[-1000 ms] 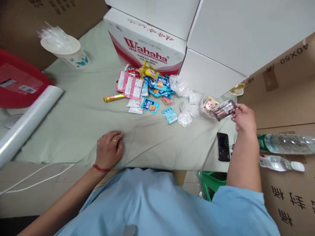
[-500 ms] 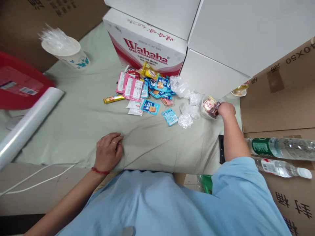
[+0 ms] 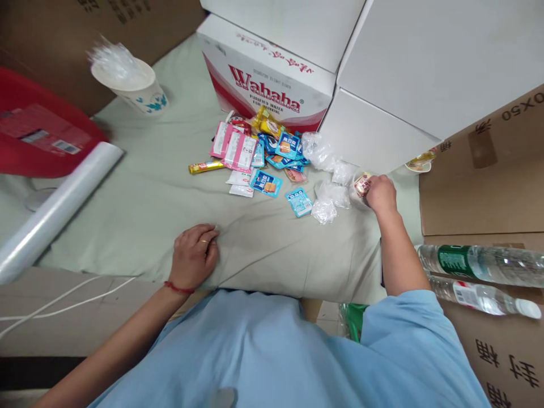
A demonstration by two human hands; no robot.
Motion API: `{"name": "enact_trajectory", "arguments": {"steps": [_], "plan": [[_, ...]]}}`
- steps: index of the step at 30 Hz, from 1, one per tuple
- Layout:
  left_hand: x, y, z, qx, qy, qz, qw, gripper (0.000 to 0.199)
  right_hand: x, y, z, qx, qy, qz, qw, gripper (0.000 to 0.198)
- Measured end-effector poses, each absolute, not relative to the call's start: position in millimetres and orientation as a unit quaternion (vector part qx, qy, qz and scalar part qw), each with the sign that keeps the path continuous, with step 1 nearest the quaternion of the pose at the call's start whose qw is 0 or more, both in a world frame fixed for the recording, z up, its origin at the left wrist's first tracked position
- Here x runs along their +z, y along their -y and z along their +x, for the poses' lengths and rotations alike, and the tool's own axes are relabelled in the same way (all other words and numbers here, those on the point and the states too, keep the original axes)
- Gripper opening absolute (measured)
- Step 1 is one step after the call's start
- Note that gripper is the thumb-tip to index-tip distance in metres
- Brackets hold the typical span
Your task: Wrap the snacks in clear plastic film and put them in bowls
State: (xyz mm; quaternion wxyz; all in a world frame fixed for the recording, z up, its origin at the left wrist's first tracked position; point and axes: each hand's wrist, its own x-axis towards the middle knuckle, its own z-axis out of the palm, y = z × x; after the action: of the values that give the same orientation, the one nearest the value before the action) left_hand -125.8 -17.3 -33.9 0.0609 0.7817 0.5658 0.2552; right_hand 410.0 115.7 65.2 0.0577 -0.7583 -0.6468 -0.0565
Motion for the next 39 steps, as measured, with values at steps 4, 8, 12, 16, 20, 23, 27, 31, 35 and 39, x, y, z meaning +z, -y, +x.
{"name": "enact_trajectory", "arguments": {"steps": [4, 8, 12, 16, 20, 23, 27, 31, 35, 39], "plan": [[-33.9, 17.6, -125.4, 0.257, -0.565, 0.781, 0.063, 0.022, 75.8, -100.6, 387.2, -0.113, 0.612, -0.762, 0.179, 0.035], [-34.4, 17.4, -125.5, 0.258, -0.567, 0.779, 0.072, 0.022, 81.0, -70.3, 349.2, 0.006, 0.694, -0.674, 0.253, 0.029], [-34.8, 16.2, -125.3, 0.262, -0.569, 0.775, 0.084, 0.023, 65.8, -54.7, 327.3, 0.091, 0.738, -0.624, 0.242, 0.025], [-34.3, 14.1, -124.3, 0.264, -0.575, 0.767, 0.103, 0.023, 52.1, -66.1, 316.8, 0.008, 0.66, -0.695, 0.286, 0.029], [-34.8, 12.8, -123.1, 0.263, -0.575, 0.768, 0.097, 0.023, 45.5, -82.8, 291.6, -0.037, 0.638, -0.736, 0.222, 0.034], [-36.0, 12.9, -122.1, 0.263, -0.58, 0.766, 0.09, 0.023, 43.3, -85.7, 274.4, -0.016, 0.634, -0.759, 0.149, 0.026], [-36.6, 13.0, -120.8, 0.267, -0.582, 0.762, 0.098, 0.023, 46.8, -66.2, 266.0, 0.068, 0.606, -0.703, 0.367, 0.019], [-37.3, 12.2, -121.1, 0.278, -0.581, 0.759, 0.098, 0.021, 43.3, -16.4, 251.6, 0.438, 0.398, -0.511, 0.624, 0.024], [-39.6, 10.4, -125.1, 0.298, -0.577, 0.752, 0.114, 0.018, 24.0, 35.4, 218.9, 0.641, 0.182, -0.394, 0.633, 0.016], [-35.8, 16.4, -128.8, 0.379, -0.578, 0.712, 0.129, 0.017, 2.1, 65.2, 188.2, 0.686, 0.064, -0.352, 0.633, 0.017]]}}
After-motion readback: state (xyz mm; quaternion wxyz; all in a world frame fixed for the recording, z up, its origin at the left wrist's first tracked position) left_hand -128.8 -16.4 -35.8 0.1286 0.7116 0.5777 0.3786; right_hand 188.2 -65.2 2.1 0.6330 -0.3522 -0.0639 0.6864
